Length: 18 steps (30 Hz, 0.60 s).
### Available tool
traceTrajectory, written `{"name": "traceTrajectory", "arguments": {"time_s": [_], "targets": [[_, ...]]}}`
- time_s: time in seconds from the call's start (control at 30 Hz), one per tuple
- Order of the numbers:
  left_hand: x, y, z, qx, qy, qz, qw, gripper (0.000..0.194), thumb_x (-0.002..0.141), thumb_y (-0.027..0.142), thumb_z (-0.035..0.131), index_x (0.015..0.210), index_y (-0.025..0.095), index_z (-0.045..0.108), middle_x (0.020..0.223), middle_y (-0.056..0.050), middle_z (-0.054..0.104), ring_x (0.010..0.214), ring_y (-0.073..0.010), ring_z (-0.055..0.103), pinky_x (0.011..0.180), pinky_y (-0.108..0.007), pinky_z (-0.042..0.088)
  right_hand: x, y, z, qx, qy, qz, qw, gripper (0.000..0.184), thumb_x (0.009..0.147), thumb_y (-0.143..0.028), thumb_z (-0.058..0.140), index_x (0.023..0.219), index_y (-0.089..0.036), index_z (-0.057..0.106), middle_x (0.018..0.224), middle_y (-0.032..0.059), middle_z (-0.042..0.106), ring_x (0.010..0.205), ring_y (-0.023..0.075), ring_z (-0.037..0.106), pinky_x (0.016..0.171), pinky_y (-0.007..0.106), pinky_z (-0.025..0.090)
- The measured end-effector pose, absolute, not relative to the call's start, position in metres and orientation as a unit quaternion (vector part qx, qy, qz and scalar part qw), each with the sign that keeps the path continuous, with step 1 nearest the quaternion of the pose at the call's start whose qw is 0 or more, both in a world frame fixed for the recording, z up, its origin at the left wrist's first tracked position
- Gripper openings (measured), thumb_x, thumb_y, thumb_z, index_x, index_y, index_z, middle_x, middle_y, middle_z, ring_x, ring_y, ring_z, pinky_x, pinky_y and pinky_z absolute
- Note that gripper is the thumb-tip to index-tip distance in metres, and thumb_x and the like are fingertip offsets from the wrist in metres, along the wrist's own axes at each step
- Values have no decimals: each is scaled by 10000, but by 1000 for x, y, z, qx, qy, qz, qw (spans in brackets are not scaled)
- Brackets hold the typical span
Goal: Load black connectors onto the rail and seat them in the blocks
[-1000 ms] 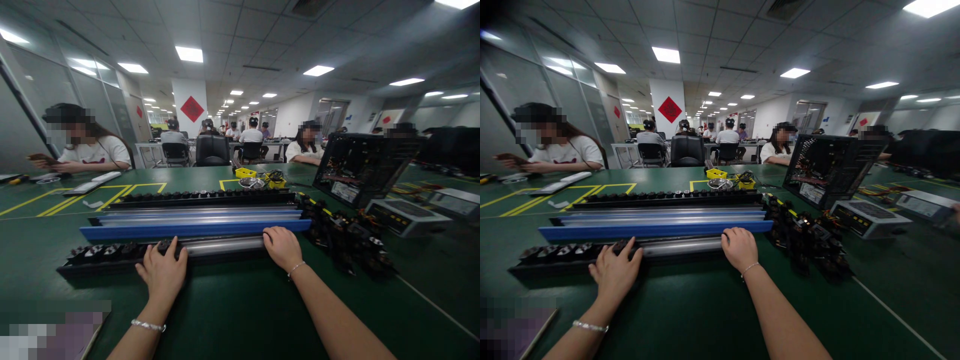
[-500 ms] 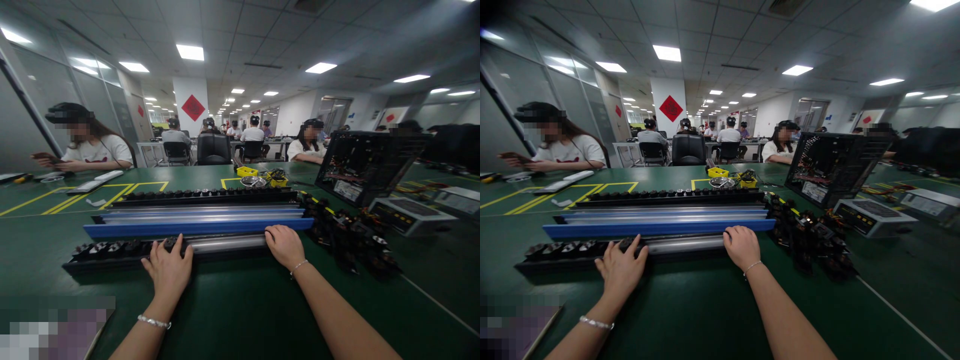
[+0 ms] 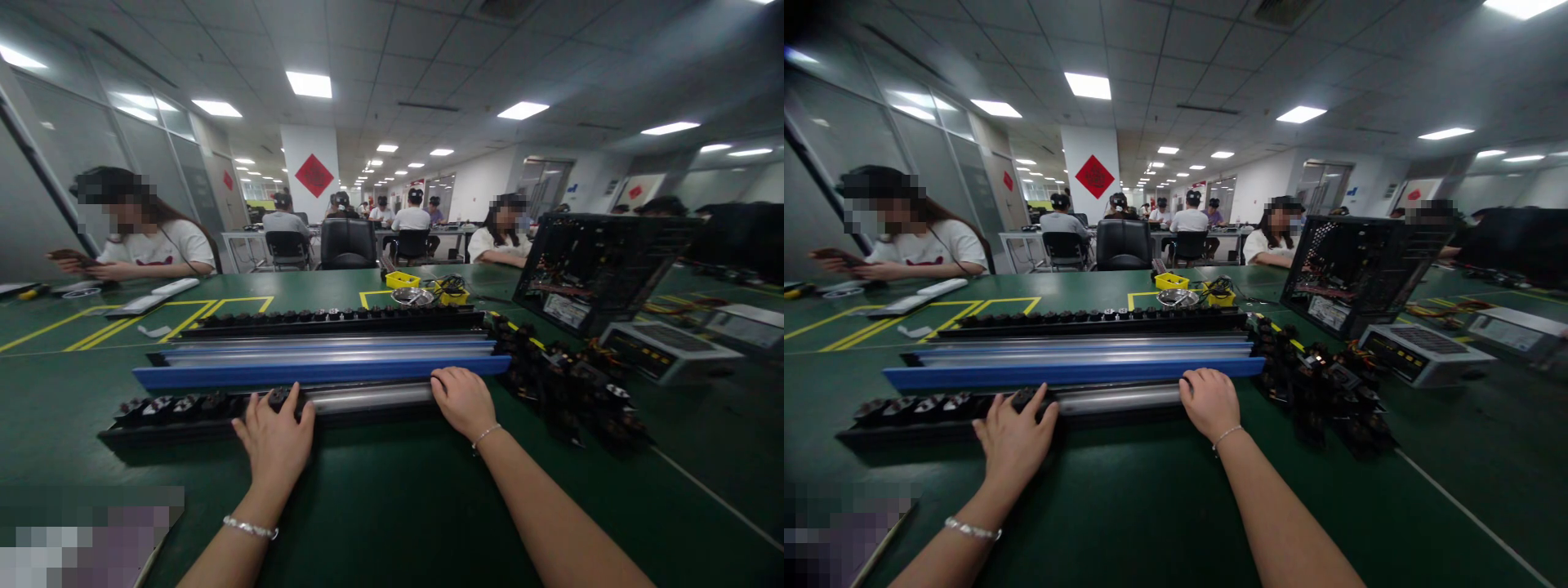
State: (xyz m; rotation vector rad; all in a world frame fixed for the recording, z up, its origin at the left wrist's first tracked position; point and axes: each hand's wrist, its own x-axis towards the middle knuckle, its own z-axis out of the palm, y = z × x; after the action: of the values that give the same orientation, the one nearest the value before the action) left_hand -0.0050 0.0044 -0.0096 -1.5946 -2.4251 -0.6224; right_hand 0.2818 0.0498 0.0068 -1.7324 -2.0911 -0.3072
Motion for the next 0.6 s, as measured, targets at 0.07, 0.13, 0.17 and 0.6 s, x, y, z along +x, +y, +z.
{"name": "traceTrajectory", "arguments": {"time_s": [0.07, 0.13, 0.17, 0.6], "targets": [[-5, 4, -10, -538, -812, -210, 88, 473, 864, 432, 310, 1245, 257, 530, 1293, -168, 432, 1313, -329, 239, 1031, -575, 184, 282, 50, 7, -622, -749, -110, 202, 340, 901, -361, 329, 991, -242, 635, 1012, 28, 650, 949, 172, 546, 834, 302, 322], [-5, 4, -10, -539, -811, -211, 87, 469, 865, 427, 313, 1247, 261, 527, 1292, -160, 433, 1315, -323, 239, 1032, -573, 185, 281, 49, 7, -623, -748, -110, 200, 342, 901, -362, 329, 991, -241, 635, 1012, 29, 650, 951, 172, 545, 833, 302, 322], [-6, 4, -10, -538, -812, -211, 86, 467, 865, 426, 314, 1247, 262, 527, 1292, -158, 434, 1315, -320, 239, 1034, -572, 184, 281, 49, 7, -623, -748, -110, 200, 343, 901, -362, 329, 991, -241, 636, 1011, 31, 650, 951, 171, 544, 831, 301, 322], [-4, 4, -9, -538, -811, -211, 90, 458, 867, 428, 309, 1233, 276, 538, 1294, -151, 444, 1313, -306, 249, 1034, -569, 184, 281, 50, 8, -623, -748, -114, 196, 344, 901, -365, 333, 994, -243, 641, 1012, 35, 652, 949, 163, 552, 829, 292, 330]]}}
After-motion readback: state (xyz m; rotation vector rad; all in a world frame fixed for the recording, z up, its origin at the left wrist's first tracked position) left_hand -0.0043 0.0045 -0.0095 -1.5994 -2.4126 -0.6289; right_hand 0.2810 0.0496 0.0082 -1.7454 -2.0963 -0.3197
